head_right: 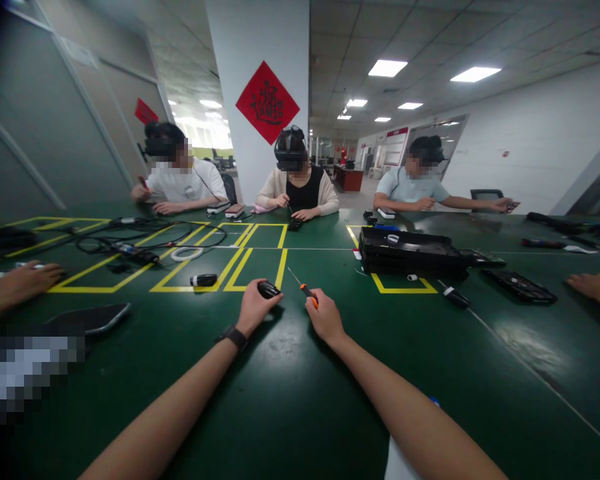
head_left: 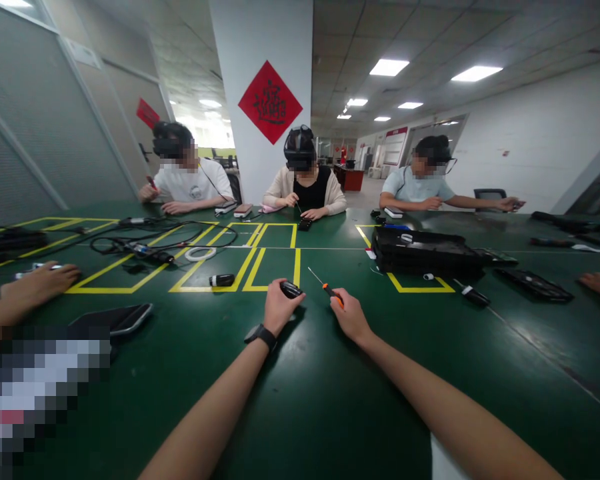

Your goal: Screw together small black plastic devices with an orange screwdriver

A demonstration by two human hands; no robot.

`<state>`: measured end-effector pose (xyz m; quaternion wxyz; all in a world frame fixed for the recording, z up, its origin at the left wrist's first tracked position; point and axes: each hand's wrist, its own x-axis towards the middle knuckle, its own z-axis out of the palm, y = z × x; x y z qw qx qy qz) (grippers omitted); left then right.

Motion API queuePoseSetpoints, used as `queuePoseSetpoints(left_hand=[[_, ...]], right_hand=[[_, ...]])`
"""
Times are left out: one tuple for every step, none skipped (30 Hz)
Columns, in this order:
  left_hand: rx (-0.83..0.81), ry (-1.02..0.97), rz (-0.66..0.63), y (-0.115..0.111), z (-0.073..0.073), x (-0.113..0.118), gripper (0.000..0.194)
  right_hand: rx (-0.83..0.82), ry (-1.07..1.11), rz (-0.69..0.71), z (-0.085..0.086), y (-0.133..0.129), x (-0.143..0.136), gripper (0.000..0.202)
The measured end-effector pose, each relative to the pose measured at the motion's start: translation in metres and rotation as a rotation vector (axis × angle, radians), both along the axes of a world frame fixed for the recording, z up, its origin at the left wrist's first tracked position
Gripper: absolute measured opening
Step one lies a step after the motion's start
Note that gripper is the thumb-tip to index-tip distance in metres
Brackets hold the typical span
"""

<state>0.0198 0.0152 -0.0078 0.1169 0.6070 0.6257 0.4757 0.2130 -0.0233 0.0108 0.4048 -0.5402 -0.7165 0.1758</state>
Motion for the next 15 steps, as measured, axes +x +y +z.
queuePoseSetpoints(left_hand=[[0.015,0.003,-0.051,0.003,-0.001,0.005,0.055],[0.023,0.000,-0.087,0.007,-0.001,0.007,0.054],[0.023,-0.007,-0.116,0.009,-0.001,0.008,0.054],[0.022,-0.018,-0.135,0.011,-0.002,0.008,0.053],[0.019,-0.036,-0.150,0.013,-0.002,0.007,0.053],[0.013,-0.057,-0.171,0.013,-0.002,0.006,0.053],[0.006,-0.080,-0.202,0.012,-0.002,0.005,0.053],[-0.004,-0.104,-0.245,0.011,-0.002,0.004,0.053],[-0.014,-0.129,-0.299,0.009,-0.002,0.004,0.054],[-0.025,-0.158,-0.359,0.006,-0.002,0.005,0.054],[-0.036,-0.194,-0.415,0.003,-0.002,0.006,0.054],[-0.048,-0.245,-0.463,0.000,-0.001,0.007,0.054],[-0.071,-0.310,-0.506,-0.003,0.000,0.008,0.055],[-0.103,-0.377,-0.539,-0.005,0.002,0.009,0.057],[-0.135,-0.433,-0.557,-0.008,0.003,0.010,0.059]], right_hand=[[0.016,0.120,0.016,-0.001,0.004,0.002,0.029],[0.024,0.224,0.026,-0.001,0.007,0.004,0.030],[0.023,0.309,0.032,-0.002,0.010,0.004,0.032],[0.014,0.373,0.040,-0.002,0.011,0.005,0.032],[-0.003,0.419,0.054,-0.003,0.011,0.004,0.032],[-0.027,0.454,0.079,-0.003,0.011,0.002,0.031],[-0.056,0.484,0.110,-0.004,0.009,0.000,0.031],[-0.087,0.514,0.144,-0.004,0.006,-0.003,0.031],[-0.116,0.543,0.176,-0.005,0.004,-0.007,0.031],[-0.143,0.567,0.207,-0.006,0.001,-0.011,0.032],[-0.165,0.581,0.234,-0.006,-0.001,-0.014,0.032],[-0.182,0.584,0.256,-0.007,-0.003,-0.017,0.031],[-0.194,0.577,0.271,-0.007,-0.004,-0.020,0.030],[-0.201,0.568,0.281,-0.007,-0.005,-0.021,0.028],[-0.207,0.566,0.286,-0.007,-0.005,-0.021,0.026]])
